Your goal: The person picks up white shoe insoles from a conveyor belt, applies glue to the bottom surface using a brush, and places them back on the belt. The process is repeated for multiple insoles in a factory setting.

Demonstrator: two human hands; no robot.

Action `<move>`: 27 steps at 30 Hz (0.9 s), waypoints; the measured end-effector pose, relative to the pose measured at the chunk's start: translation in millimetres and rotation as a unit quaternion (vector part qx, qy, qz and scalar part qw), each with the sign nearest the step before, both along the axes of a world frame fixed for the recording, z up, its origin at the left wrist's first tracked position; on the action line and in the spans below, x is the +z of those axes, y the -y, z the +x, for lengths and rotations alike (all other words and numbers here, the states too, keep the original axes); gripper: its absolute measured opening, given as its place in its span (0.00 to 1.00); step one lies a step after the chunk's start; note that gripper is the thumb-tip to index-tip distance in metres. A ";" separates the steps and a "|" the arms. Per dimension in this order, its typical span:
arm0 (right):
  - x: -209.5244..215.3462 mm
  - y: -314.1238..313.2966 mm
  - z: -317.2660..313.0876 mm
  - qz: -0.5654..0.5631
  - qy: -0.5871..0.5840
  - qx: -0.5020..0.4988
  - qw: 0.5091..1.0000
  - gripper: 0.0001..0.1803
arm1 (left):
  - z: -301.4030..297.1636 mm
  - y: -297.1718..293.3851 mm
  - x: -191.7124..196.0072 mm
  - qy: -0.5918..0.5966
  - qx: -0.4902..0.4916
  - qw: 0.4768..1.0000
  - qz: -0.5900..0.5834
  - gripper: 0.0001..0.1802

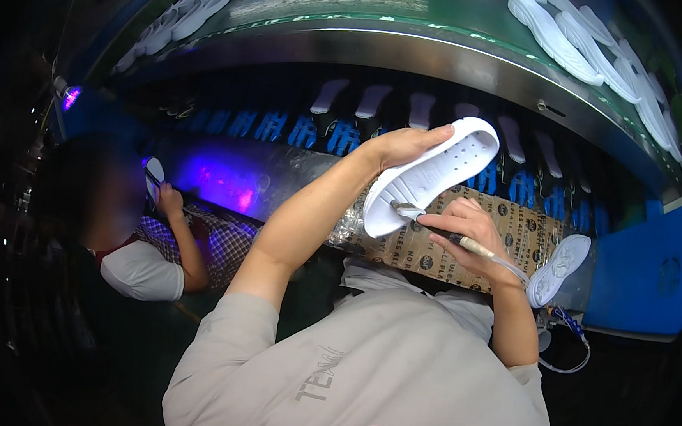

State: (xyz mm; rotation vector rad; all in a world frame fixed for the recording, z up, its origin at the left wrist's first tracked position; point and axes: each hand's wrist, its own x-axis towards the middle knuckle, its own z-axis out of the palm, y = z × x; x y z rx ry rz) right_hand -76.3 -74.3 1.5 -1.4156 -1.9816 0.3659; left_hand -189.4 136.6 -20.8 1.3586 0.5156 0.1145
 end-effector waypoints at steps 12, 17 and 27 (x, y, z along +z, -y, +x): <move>12.4 13.0 15.8 -0.070 0.005 0.076 0.995 0.18 | 7.1 -4.4 10.6 -0.197 -0.174 0.924 0.277 0.45; 8.5 10.8 27.8 -0.023 0.035 0.048 0.998 0.21 | -7.0 -6.8 7.7 -0.187 -0.167 0.943 0.219 0.46; 18.9 23.2 48.1 -0.062 -0.011 0.043 0.997 0.20 | -19.0 0.5 29.6 -0.233 -0.159 0.927 0.247 0.44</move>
